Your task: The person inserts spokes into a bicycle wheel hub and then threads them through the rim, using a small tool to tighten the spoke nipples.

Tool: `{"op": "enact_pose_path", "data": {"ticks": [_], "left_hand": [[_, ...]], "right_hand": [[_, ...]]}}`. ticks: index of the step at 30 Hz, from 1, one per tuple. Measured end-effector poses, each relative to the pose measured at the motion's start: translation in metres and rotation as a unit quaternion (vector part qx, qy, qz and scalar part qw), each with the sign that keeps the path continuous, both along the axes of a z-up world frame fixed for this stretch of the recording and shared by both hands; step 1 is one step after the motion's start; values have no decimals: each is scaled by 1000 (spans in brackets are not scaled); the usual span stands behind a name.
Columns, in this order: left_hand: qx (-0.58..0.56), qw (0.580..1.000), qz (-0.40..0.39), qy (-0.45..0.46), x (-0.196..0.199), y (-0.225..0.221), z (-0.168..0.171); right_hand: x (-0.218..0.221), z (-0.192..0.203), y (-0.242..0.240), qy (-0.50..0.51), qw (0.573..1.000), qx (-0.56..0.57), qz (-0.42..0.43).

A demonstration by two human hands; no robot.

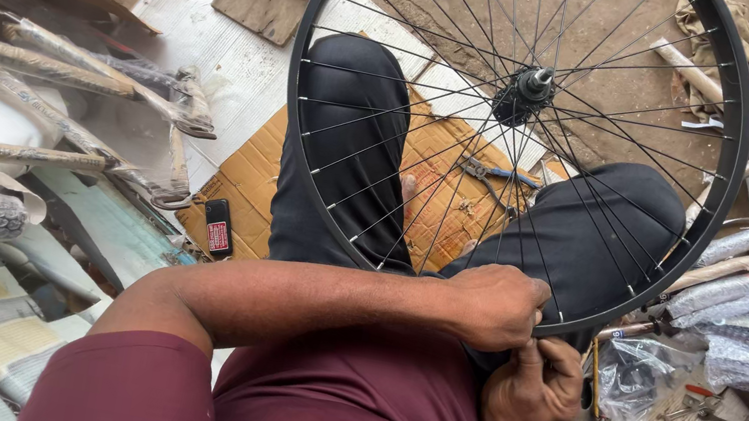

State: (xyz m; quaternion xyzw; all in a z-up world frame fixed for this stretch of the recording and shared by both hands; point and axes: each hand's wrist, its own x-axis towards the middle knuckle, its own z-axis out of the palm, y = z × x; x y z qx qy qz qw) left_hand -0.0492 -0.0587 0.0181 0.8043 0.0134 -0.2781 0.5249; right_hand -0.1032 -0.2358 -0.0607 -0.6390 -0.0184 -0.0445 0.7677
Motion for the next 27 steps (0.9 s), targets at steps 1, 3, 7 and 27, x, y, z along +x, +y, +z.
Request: {"op": "enact_pose_path", "data": {"ticks": [1, 3, 7, 27], "left_hand": [[-1, 1000, 1, -4, 0, 1, 0], [-2, 1000, 3, -13, 0, 1, -1], [-6, 1000, -3, -18, -2, 4, -3], [10, 999, -3, -30, 2, 6, -11]], "right_hand": [[-1, 2, 1, -10, 1000, -24, 7], [-2, 4, 4, -18, 998, -54, 1], [0, 6, 7, 19, 1000, -12, -17], [3, 9, 12, -51, 991, -126, 10]]}}
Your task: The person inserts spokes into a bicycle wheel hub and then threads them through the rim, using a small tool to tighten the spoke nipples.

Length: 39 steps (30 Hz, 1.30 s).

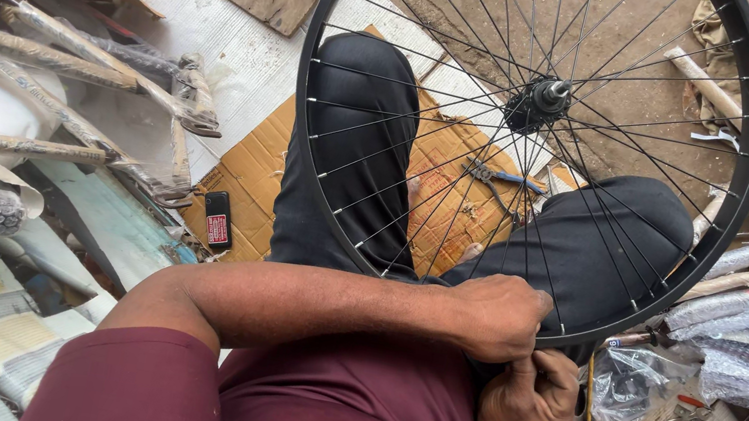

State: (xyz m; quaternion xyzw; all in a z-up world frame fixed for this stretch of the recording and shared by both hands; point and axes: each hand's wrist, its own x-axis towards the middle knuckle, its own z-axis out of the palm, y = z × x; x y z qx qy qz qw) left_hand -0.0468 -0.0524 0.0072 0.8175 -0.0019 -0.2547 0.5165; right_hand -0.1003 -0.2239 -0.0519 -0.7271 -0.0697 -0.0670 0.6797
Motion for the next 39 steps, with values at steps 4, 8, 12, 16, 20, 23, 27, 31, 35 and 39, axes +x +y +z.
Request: {"op": "enact_pose_path", "data": {"ticks": [4, 8, 12, 16, 20, 23, 27, 31, 35, 39], "left_hand": [[-11, 1000, -10, 6, 0, 0, 0], [-14, 1000, -14, 13, 0, 2, 2], [-18, 1000, -7, 13, 0, 2, 2], [-5, 1000, -8, 4, -1, 0, 0], [-7, 1000, -2, 9, -1, 1, 1], [-7, 1000, -4, 12, 0, 3, 3], [-6, 1000, -8, 17, -1, 1, 0], [-8, 1000, -1, -1, -1, 0, -3], [-19, 999, -18, 18, 1, 1, -1], [-17, 1000, -11, -14, 0, 2, 0]], "right_hand": [[3, 0, -2, 39, 997, 59, -21], [0, -5, -3, 6, 999, 36, 7], [0, -6, -4, -8, 1000, 15, 11], [4, -6, -4, 40, 994, 87, -51], [4, -3, -2, 15, 1000, 13, -19], [1, 0, -1, -15, 998, -56, -1], [0, -2, -3, 12, 1000, -11, -15], [2, -6, -5, 48, 997, 58, -25], [-1, -6, -7, -3, 999, -4, 36], [5, -5, -12, 22, 1000, 6, -1]]}}
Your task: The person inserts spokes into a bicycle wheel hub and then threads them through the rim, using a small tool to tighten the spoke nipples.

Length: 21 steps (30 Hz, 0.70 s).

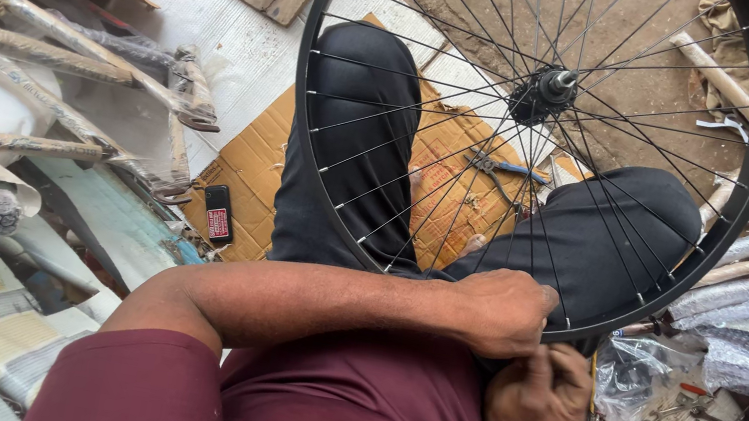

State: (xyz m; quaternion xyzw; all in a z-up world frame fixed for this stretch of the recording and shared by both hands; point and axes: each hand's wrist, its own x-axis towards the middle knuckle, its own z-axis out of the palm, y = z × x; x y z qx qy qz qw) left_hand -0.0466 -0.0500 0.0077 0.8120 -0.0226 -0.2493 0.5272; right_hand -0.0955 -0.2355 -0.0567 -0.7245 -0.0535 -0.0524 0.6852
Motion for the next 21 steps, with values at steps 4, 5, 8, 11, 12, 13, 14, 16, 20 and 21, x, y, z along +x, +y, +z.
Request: {"op": "enact_pose_path", "data": {"ticks": [4, 5, 8, 11, 12, 13, 14, 16, 20, 21], "left_hand": [[-18, 1000, 15, 5, -4, 1, -1], [-16, 1000, 15, 6, -3, 1, -1], [-6, 1000, 13, 11, 0, 2, 0], [6, 1000, 9, 16, 1, 1, 1], [10, 1000, 7, 17, 2, 1, 2], [12, 1000, 2, 22, 2, 1, 2], [14, 1000, -3, 27, 2, 1, 3], [17, 1000, 4, 23, 3, 1, 2], [16, 999, 45, -10, 0, -7, -12], [16, 998, 49, -19, -3, -10, -14]], "right_hand": [[-2, 1, 2, 0, 1000, 15, 6], [-2, 1, 3, -1, 1000, 26, 14], [-2, 3, 8, -10, 999, 25, 30], [-3, 7, 8, -20, 999, -40, 18], [-3, 7, 8, -16, 998, -54, 8], [-3, 8, 8, -11, 998, -67, -2], [-3, 10, 7, 0, 998, -69, -6], [-2, 13, 7, 21, 997, -70, -11], [1, 16, 6, -43, 990, -133, 12], [-1, 18, 6, -68, 984, -161, 15]]}}
